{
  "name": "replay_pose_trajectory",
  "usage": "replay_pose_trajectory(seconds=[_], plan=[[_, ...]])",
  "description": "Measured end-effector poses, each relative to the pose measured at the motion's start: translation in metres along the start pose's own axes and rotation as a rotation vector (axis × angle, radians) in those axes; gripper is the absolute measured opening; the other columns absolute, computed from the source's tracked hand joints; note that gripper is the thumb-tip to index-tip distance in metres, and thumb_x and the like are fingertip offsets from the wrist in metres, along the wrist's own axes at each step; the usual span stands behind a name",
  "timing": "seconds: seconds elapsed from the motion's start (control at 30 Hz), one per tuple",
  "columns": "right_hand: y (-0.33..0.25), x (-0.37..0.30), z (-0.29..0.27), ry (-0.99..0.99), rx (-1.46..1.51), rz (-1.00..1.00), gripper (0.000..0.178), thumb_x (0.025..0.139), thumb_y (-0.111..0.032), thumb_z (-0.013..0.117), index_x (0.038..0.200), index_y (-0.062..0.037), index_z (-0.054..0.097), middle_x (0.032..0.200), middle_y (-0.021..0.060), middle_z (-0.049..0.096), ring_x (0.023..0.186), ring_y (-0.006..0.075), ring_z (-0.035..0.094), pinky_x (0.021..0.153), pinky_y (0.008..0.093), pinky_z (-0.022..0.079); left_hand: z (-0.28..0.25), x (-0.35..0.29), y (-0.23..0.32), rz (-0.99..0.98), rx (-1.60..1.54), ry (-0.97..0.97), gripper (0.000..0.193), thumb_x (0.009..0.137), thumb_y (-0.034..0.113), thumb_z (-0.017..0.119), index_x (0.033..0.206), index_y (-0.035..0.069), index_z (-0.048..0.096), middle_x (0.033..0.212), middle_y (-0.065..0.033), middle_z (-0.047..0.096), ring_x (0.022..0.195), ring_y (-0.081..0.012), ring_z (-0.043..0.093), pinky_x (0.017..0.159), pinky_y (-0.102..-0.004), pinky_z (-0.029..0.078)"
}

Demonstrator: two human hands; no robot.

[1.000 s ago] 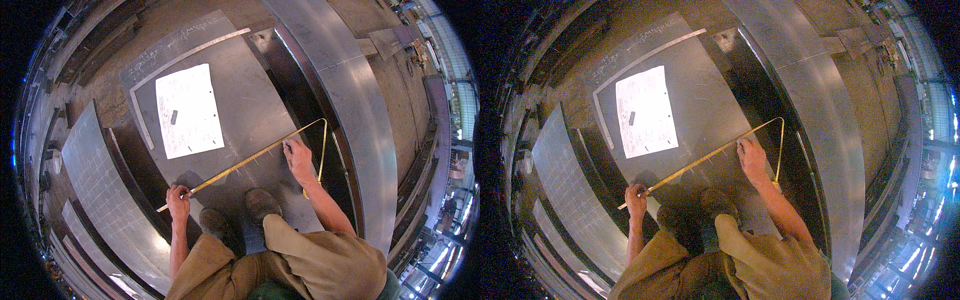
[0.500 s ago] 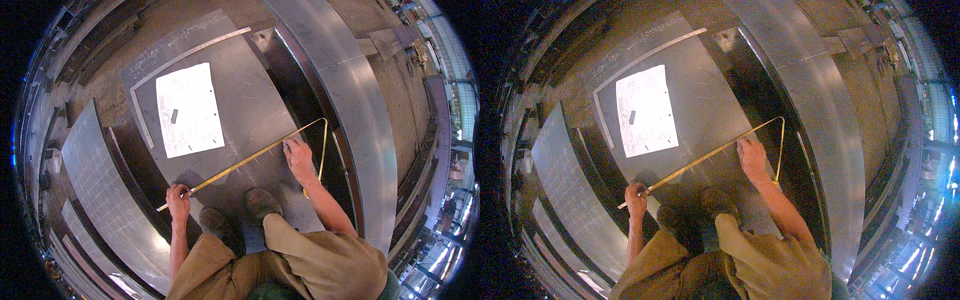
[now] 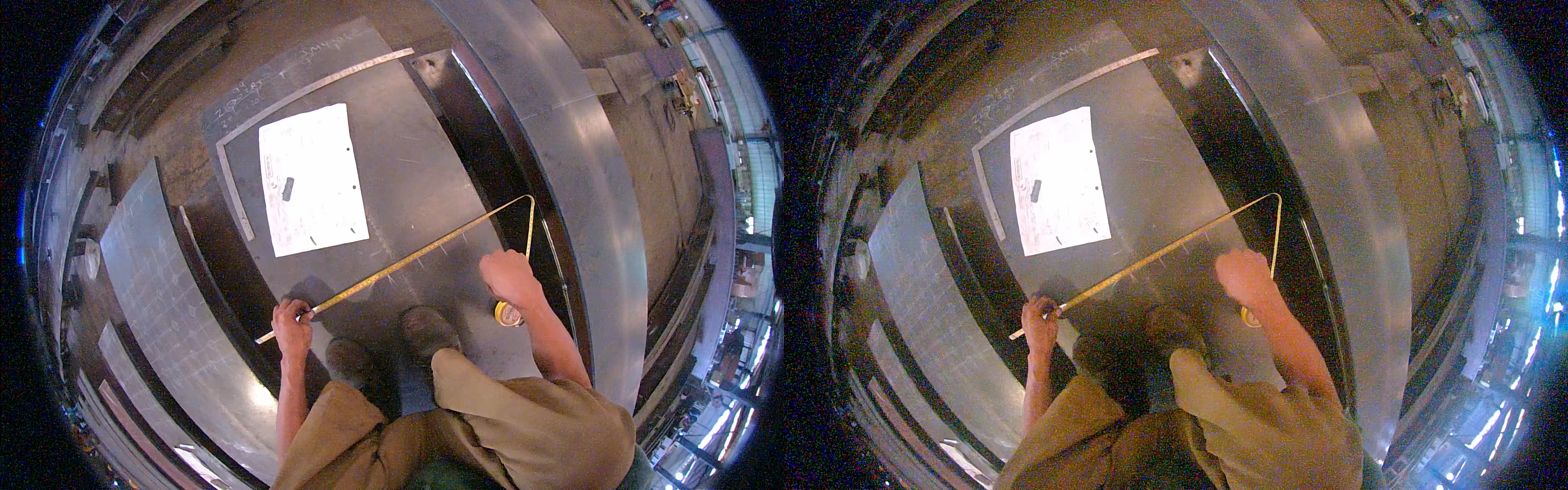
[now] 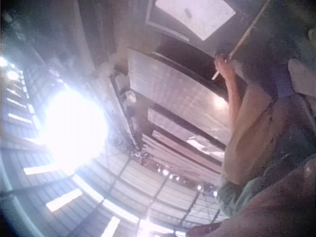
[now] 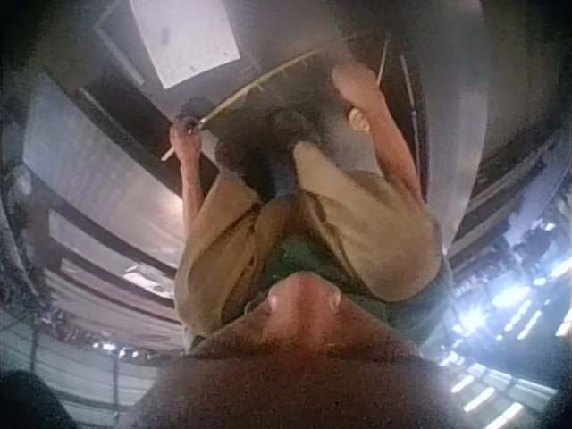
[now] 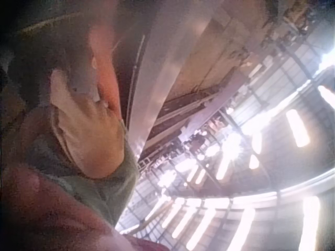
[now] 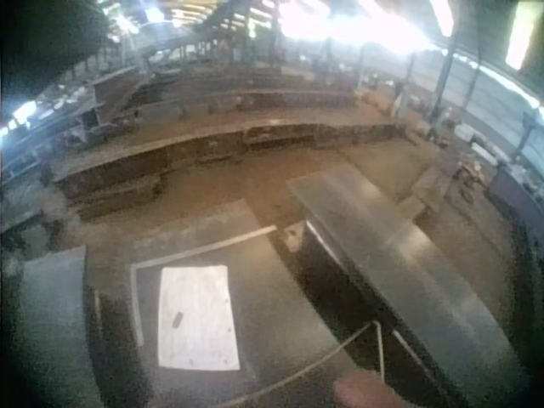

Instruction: The person measures a large metal sheet using a tape measure and marks measurements with a marker. They repeatedly measure different sections and mark the sheet while referencing a document placed on the metal surface.

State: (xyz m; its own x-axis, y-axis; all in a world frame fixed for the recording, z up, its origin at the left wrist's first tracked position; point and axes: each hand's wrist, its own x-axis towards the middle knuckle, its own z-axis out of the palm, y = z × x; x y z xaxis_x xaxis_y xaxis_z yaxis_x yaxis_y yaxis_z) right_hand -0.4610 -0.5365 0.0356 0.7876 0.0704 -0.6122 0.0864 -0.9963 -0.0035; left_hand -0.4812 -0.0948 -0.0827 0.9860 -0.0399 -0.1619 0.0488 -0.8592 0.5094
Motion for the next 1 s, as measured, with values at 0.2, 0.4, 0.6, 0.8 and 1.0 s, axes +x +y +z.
replay_pose_trajectory(seconds=[0.2,0.4,0.6,0.8,1.0], plan=[[0.029,0.018,0.046,0.278,0.232,0.152,0.023,0.083,-0.006,0.065,0.106,-0.0048,0.06,0.101,0.0225,0.065,0.089,0.045,0.067,0.073,0.0524,0.056,-0.003,0.001,0.006,0.045,-0.004,0.058,0.018,0.071,0.004,0.082,0.083,0.007,0.068,0.083,-0.0093,0.062,0.086,-0.0346,0.059,0.079,-0.0466,0.045],[0.059,0.056,0.044,0.676,0.401,0.218,0.028,0.097,-0.014,0.062,0.123,-0.0133,0.053,0.109,0.02,0.056,0.089,0.0443,0.066,0.069,0.0542,0.056,-0.002,0.002,0.003,0.035,-0.048,0.029,0.02,0.07,0.003,0.082,0.082,0.006,0.067,0.082,-0.01,0.061,0.085,-0.0349,0.058,0.078,-0.0453,0.045],[0.077,0.065,0.048,0.616,0.308,0.221,0.021,0.098,-0.016,0.06,0.118,-0.0198,0.059,0.105,0.0174,0.056,0.08,0.0417,0.065,0.064,0.0512,0.056,-0.004,0.002,0.004,-0.019,-0.057,-0.019,0.019,0.069,0.003,0.082,0.081,0.005,0.068,0.082,-0.0098,0.06,0.084,-0.0342,0.058,0.079,-0.0454,0.045],[0.084,0.071,0.064,0.657,0.341,0.192,0.014,0.099,-0.018,0.059,0.112,-0.0185,0.063,0.102,0.0162,0.056,0.079,0.0409,0.066,0.063,0.0518,0.055,-0.005,0.003,0.008,-0.001,-0.047,-0.007,0.019,0.069,0.005,0.082,0.082,0.005,0.069,0.082,-0.0102,0.061,0.085,-0.0345,0.058,0.079,-0.0454,0.044],[0.085,0.073,0.065,0.645,0.329,0.213,0.012,0.101,-0.021,0.056,0.111,-0.0193,0.062,0.103,0.0172,0.057,0.079,0.042,0.066,0.064,0.053,0.055,-0.004,0.003,0.007,0.011,-0.048,-0.002,0.018,0.07,0.008,0.083,0.082,0.006,0.07,0.083,-0.01,0.061,0.087,-0.0355,0.057,0.08,-0.0466,0.044]])
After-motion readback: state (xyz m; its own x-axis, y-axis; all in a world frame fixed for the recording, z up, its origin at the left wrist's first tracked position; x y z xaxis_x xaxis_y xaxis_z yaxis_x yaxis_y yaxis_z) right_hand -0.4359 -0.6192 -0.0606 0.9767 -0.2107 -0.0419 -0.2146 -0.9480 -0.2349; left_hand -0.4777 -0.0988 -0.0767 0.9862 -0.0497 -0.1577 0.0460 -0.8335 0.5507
